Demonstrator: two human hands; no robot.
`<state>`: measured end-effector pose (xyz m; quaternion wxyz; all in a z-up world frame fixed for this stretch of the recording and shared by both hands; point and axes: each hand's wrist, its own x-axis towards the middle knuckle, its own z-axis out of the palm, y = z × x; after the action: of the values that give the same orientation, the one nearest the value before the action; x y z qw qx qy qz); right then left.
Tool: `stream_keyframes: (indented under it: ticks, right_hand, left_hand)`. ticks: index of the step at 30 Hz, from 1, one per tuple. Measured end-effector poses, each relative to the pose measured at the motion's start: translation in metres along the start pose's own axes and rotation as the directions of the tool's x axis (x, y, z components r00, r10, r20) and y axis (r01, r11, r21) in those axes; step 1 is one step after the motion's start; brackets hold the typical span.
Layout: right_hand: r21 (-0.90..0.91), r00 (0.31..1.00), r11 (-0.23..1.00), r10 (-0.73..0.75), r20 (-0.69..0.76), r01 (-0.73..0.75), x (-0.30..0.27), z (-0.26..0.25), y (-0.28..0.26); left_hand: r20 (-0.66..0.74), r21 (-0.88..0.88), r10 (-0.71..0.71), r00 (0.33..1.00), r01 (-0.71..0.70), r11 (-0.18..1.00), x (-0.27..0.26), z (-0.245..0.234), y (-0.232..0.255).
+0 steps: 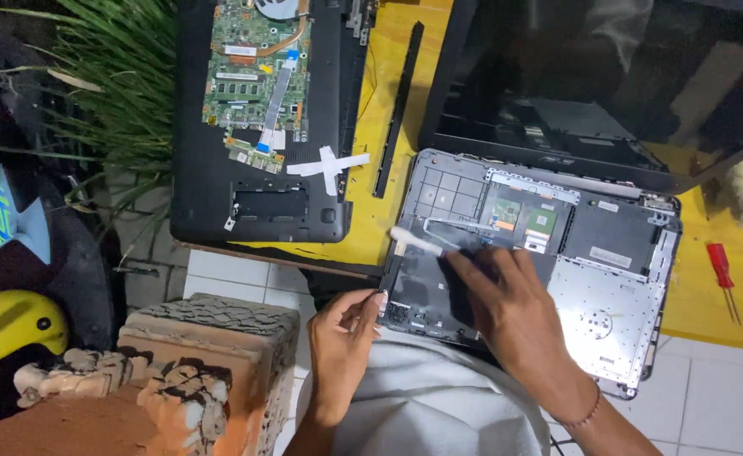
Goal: The person cleans the inside of a disassembled laptop with a brush, then removes the keyboard and places it aside. They proceed to use a screwdriver to unscrew and detach the screen bezel from the laptop's display assembly.
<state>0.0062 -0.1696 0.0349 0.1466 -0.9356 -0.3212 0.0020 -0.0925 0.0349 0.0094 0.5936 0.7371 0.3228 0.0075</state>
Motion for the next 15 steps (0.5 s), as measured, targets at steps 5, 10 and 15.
stream_keyframes:
  ticks: [5, 10, 15]
  right_hand:
    - [0.188, 0.989, 0.982, -0.018, 0.144, -0.009, -0.012, -0.015, -0.017]
    - [-0.090, 0.999, 0.996, -0.021, 0.026, 0.023, -0.004, 0.003, 0.002]
    - [-0.034, 1.000, 0.999, -0.024, 0.007, 0.024, -0.004, 0.005, 0.003]
  left_hand:
    - [-0.002, -0.034, -0.045, 0.999, 0.045, 0.998, 0.001, 0.001, 0.002]
    - [0.005, -0.044, -0.001, 1.000, 0.001, 0.999, 0.000, 0.001, 0.000]
    - [0.082, -0.079, -0.054, 0.995, 0.061, 0.995, -0.003, -0.002, -0.012]
